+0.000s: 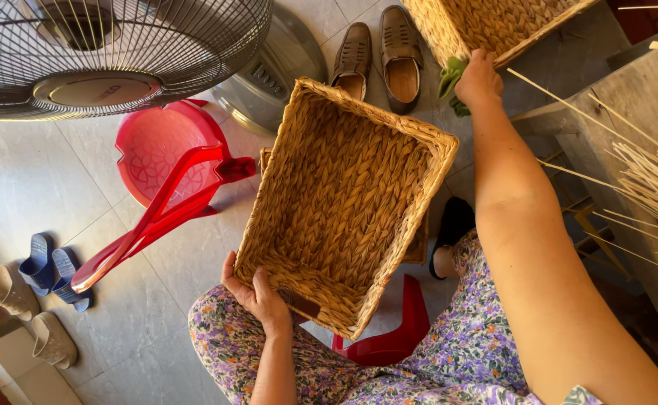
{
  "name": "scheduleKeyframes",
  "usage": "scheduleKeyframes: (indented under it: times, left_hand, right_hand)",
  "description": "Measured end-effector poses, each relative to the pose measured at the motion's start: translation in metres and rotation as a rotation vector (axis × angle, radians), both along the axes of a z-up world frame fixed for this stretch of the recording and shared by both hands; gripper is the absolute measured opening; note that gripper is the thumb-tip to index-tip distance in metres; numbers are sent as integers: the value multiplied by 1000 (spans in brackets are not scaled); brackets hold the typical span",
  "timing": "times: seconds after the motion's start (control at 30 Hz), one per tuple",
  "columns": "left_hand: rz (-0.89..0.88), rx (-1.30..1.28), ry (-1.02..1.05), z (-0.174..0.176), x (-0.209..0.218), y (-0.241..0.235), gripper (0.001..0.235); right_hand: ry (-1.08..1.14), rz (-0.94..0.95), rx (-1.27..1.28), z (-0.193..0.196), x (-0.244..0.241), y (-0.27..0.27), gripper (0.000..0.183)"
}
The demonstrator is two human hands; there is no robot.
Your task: The person sits on a low stool and wipes the exterior and interior surfaces of woven baskets using a green cloth. They rotate the baskets to reach all sides, then set one basket aside and continue wiping another.
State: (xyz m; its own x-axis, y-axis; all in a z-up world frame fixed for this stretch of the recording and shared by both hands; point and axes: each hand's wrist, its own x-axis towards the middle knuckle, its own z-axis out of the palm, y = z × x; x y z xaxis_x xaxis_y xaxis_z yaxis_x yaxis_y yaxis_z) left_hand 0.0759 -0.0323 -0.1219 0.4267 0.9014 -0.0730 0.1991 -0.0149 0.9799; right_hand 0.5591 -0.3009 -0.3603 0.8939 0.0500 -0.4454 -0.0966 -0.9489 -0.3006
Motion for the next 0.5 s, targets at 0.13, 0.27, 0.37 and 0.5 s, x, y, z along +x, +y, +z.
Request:
scheduleKeyframes:
  times: [0.13,0.27,0.37,0.5]
  left_hand:
    - [11,-31,-4,0,1,0,53]
    - [10,-9,-5,-4,0,1,53]
    - [-2,-19,-12,-4,-1,0,52]
    - [-10,1,-16,-3,0,2,52]
  right_hand:
    - [-137,-10,2,-1,1,8,53]
    - [-233,-25,105,24,8,36,36]
    - [-283,-114,243,54,25,51,24]
    - [-465,-288,429,89,50,59,28]
